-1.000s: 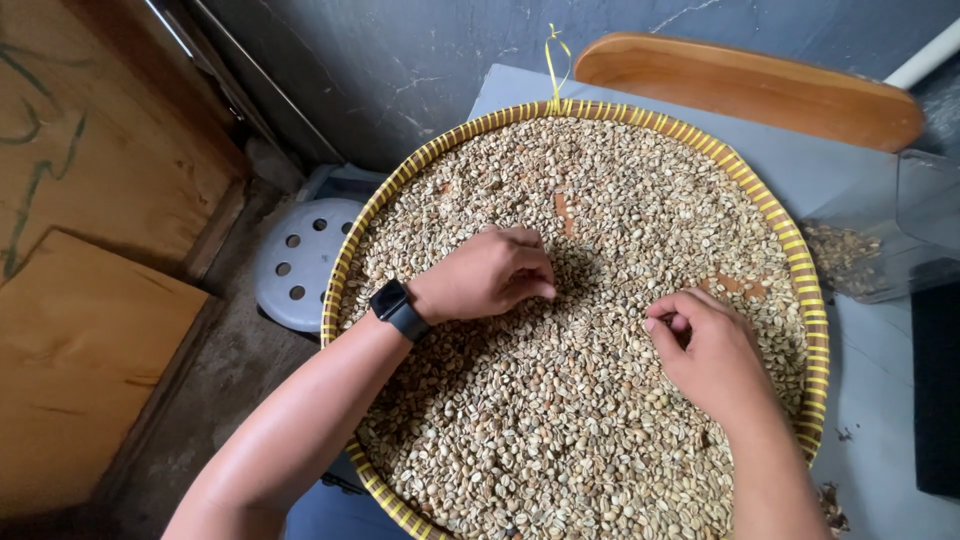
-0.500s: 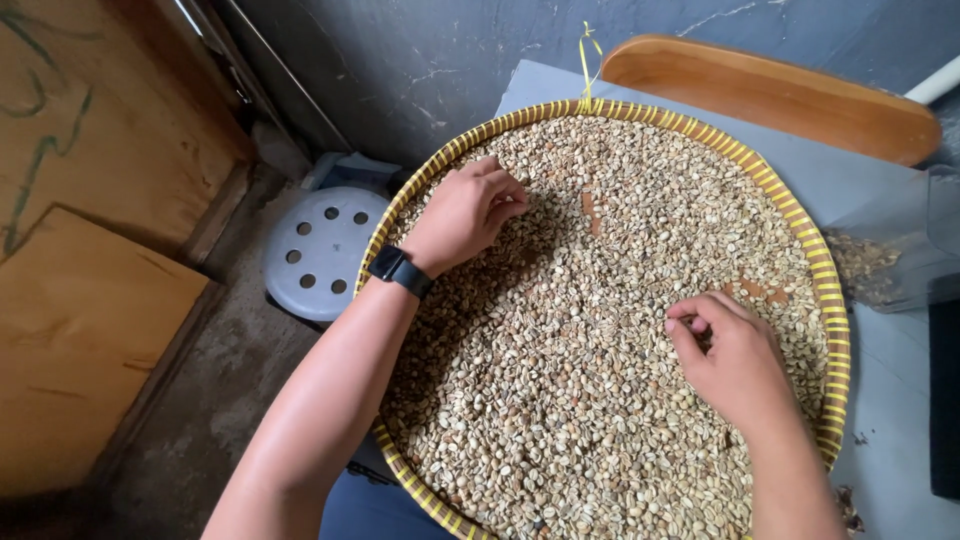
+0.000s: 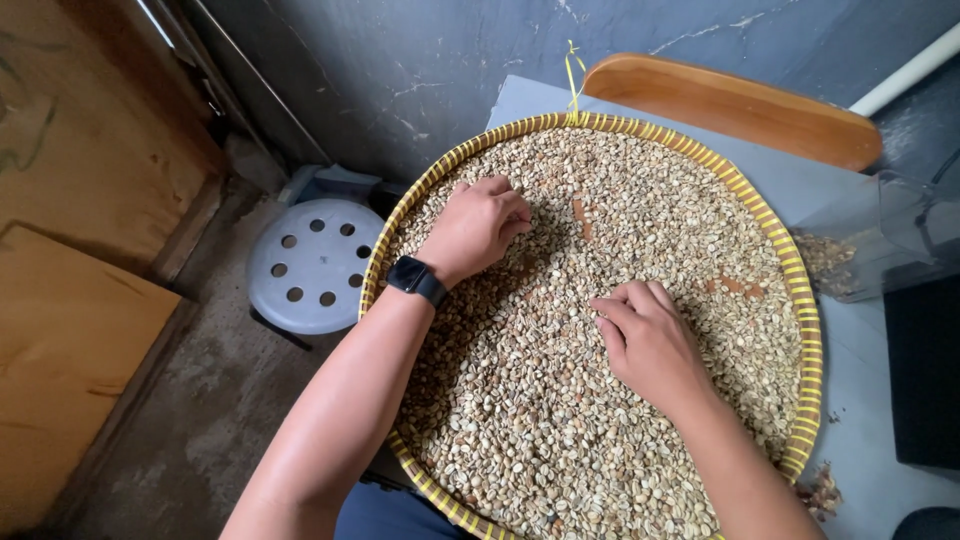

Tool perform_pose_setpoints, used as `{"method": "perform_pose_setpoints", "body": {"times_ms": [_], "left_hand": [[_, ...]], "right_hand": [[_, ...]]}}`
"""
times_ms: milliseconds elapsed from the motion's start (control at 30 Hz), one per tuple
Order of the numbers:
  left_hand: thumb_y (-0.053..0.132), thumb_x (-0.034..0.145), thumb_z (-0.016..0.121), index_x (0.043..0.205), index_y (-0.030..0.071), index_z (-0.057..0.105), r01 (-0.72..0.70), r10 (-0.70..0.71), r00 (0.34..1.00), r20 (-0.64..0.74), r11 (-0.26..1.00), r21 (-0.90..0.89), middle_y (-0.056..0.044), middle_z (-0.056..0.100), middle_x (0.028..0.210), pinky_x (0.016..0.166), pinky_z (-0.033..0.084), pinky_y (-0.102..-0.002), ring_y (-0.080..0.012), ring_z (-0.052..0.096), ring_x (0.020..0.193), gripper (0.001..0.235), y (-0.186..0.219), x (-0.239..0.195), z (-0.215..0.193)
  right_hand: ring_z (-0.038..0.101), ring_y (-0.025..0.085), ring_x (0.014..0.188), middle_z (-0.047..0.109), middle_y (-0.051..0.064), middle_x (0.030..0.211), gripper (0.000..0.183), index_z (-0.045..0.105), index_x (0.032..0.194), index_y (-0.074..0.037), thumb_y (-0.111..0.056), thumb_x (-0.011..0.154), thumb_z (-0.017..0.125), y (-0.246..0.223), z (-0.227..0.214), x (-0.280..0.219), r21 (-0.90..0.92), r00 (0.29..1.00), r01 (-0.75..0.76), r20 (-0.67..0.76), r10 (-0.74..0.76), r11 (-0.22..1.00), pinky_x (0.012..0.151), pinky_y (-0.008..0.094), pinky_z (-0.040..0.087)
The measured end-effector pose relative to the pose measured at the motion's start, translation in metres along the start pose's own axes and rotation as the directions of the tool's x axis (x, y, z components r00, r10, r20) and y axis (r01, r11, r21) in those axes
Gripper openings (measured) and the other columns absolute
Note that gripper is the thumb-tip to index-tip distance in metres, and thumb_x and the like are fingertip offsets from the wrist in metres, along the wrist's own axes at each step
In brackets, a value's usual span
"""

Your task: The person sorts through a large quantity of light-colored grains in a woven basket, picking out darker debris and discarding it into a clear container on the right. The hands continuously sift through the grains to separate the unwanted material.

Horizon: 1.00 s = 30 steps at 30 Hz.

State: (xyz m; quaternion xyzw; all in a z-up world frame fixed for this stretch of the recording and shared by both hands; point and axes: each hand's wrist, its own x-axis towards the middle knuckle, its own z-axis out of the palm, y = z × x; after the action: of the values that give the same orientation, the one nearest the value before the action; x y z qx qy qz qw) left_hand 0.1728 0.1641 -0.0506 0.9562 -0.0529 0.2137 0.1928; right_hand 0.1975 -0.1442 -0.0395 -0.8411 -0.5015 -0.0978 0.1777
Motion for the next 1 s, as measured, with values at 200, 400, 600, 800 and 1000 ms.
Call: {"method": "perform_pose_setpoints", "body": {"times_ms": [200,400,600,800,1000], "left_hand": [[0.034,0.092,0.074,0.095,0.02,0.07,0.008,-0.007,1.0,0.005,1.0,-0.028,0.0,0.062,0.092,0.079,0.045,-0.041,-0.0253,0.067,0.095,0.015,0.005,-0.002,-0.002],[0.036,0.093,0.073,0.095,0.02,0.071,0.016,-0.015,1.0,0.012,0.999,-0.035,0.002,0.062,0.092,0.08,0.045,-0.04,-0.0232,0.067,0.096,0.016,0.006,-0.002,-0.003],[0.035,0.093,0.073,0.095,0.02,0.071,0.026,-0.025,1.0,0.017,0.999,-0.046,0.002,0.062,0.091,0.08,0.045,-0.04,-0.0235,0.067,0.096,0.015,0.005,-0.002,-0.005],[0.035,0.092,0.074,0.094,0.019,0.071,0.027,-0.027,1.0,0.004,0.999,-0.029,0.001,0.061,0.089,0.079,0.045,-0.04,-0.0239,0.067,0.094,0.016,0.005,-0.001,-0.005],[0.036,0.092,0.074,0.094,0.019,0.07,-0.001,0.001,1.0,0.014,0.999,-0.039,0.0,0.061,0.089,0.079,0.047,-0.042,-0.0264,0.067,0.095,0.017,0.002,-0.001,-0.004]], "right_hand": [[0.062,0.025,0.096,0.06,0.006,0.095,0.016,0.076,0.103,-0.011,-0.013,0.09,0.067,0.004,0.007,0.001,-0.011,0.999,-0.034,0.009,0.034,0.999,0.083,0.041,0.055],[0.062,0.025,0.094,0.061,0.006,0.093,0.014,0.077,0.1,-0.011,-0.01,0.089,0.067,-0.003,0.002,0.004,-0.006,0.998,-0.055,0.037,0.055,0.998,0.082,0.041,0.055],[0.062,0.026,0.1,0.059,0.004,0.093,0.014,0.072,0.101,-0.012,-0.013,0.087,0.071,0.012,0.017,-0.004,-0.021,0.997,0.01,-0.075,-0.012,1.0,0.085,0.041,0.054],[0.064,0.024,0.098,0.063,0.002,0.091,0.007,0.071,0.096,-0.011,-0.011,0.09,0.071,0.007,0.0,-0.001,0.081,0.988,0.004,-0.152,0.008,0.997,0.085,0.039,0.053],[0.064,0.027,0.098,0.063,0.004,0.09,0.006,0.069,0.097,-0.008,-0.005,0.091,0.069,0.01,-0.003,-0.006,0.121,0.974,0.045,-0.227,-0.016,0.992,0.086,0.041,0.053]]}}
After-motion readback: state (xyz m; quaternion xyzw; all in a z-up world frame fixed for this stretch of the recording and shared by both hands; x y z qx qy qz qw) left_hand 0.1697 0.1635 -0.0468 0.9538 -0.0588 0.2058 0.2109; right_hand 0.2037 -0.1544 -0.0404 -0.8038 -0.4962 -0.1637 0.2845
